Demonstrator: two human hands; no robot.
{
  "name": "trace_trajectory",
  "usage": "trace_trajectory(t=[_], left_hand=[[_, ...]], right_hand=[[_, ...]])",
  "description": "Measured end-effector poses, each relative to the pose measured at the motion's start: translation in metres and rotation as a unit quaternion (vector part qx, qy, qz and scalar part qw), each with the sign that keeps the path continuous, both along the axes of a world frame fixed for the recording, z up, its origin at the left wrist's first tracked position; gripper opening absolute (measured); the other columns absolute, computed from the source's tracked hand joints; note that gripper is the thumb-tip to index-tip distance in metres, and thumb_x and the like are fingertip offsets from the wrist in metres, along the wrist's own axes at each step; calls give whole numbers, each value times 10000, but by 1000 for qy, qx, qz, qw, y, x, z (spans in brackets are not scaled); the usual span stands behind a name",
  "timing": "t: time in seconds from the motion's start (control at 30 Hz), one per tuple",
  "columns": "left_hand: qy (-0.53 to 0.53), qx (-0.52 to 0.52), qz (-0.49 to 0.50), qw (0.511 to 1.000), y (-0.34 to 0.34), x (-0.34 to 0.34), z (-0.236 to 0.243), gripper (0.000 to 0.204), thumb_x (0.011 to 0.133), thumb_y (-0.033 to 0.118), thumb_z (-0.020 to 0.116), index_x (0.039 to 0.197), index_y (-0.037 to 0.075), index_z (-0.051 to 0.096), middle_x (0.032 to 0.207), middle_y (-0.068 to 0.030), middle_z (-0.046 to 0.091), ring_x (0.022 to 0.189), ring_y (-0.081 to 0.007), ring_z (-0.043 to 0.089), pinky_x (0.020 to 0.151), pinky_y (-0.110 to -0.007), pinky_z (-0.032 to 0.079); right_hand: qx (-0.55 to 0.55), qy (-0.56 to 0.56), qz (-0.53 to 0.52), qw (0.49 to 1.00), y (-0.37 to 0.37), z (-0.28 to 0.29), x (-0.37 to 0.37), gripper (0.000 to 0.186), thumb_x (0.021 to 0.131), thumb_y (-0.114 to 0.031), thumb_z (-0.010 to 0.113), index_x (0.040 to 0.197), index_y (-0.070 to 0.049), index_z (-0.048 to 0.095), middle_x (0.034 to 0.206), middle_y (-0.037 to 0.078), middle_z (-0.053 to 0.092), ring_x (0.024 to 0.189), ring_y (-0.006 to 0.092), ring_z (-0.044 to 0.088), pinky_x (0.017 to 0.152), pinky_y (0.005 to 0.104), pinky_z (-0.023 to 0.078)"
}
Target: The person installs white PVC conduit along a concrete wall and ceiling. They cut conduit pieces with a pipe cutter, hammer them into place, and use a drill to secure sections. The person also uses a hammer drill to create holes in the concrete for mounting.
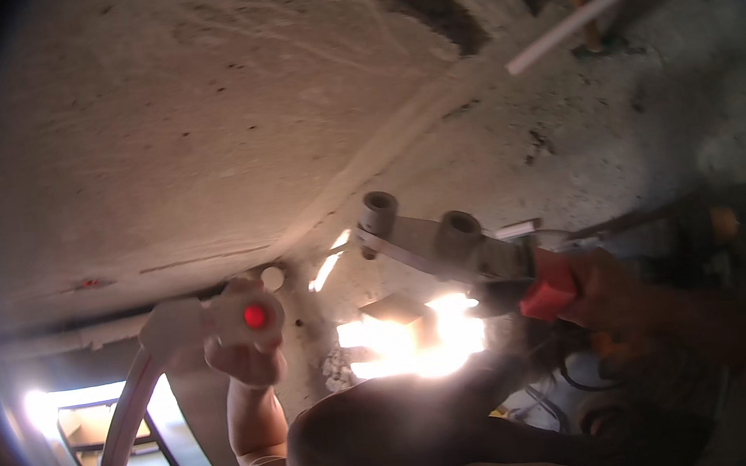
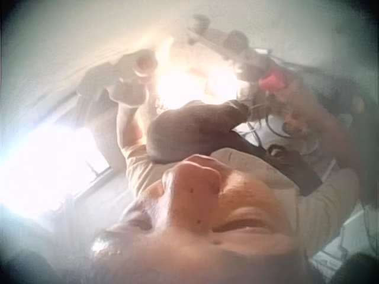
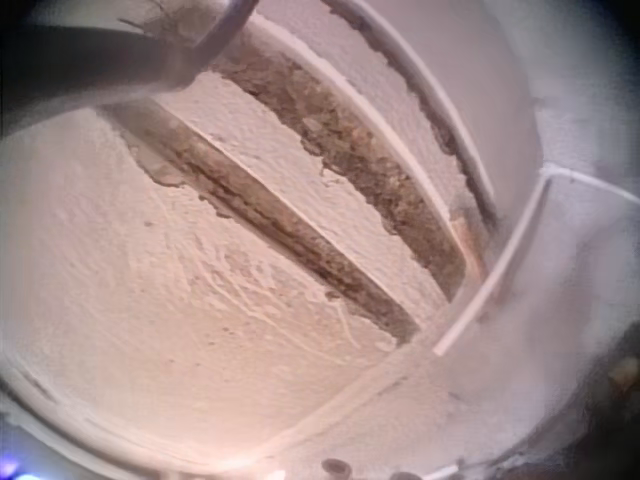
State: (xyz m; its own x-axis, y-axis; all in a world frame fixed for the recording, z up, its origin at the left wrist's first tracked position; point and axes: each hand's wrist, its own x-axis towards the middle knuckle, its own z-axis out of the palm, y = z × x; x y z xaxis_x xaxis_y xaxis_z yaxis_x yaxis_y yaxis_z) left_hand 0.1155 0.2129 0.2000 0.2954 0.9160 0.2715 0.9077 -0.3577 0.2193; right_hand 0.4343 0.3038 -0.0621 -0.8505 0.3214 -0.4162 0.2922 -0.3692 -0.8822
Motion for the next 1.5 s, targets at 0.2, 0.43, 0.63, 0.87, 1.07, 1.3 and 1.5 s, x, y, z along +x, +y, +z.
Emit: trace_trajectory(t=[0.2,0.43,0.63,0.87,1.07,1.3,1.5], left_hand=[[-164,-149,118,968,52,-55,-112,257,1016,243,719,1114,10,673,909,-52,660,819,-139,655,645,-288,533],[-88,-219,142,961,81,-60,-172,403,1064,378,637,1049,-24,656,835,-51,612,804,-150,583,743,-346,489],[-123,-275,193,934,124,-55,-220,276,1008,265,715,1087,6,768,850,-147,764,720,-198,702,645,-363,547],[-27,-179,86,980,149,-52,-236,242,1013,252,697,1052,25,771,752,-129,746,608,-229,703,565,-376,539],[-29,-178,84,980,162,-52,-253,227,1022,244,679,989,35,762,676,-121,716,541,-228,694,486,-365,515],[6,-182,84,980,162,-45,-254,232,1015,248,698,979,30,767,628,-110,691,478,-234,662,435,-366,471],[-79,-180,78,977,171,-35,-253,280,1029,279,684,1008,16,778,698,-126,731,595,-200,719,494,-342,499]], right_hand=[[60,-37,-90,993,-15,-23,4,359,873,-264,803,1178,-100,707,1044,121,756,970,267,737,847,393,567],[72,-113,-163,977,-20,-38,-1,324,859,-223,746,1147,-85,694,1045,172,734,979,380,712,841,452,565],[125,-74,-185,972,-12,-49,-6,269,807,-160,741,1046,-48,690,1013,203,692,922,443,678,813,506,556],[41,-130,-191,972,5,-50,-13,225,814,-175,725,965,-15,680,968,226,697,918,451,679,798,508,541],[70,-105,-180,975,11,-59,-14,233,809,-170,721,961,-6,656,953,244,692,913,449,680,797,502,540],[102,-81,-191,973,6,-70,-14,241,805,-163,724,975,-7,656,911,242,691,874,442,688,764,495,552],[-36,-137,-173,975,17,-58,-13,266,820,-172,737,1014,0,676,885,228,712,834,410,718,757,452,576]])
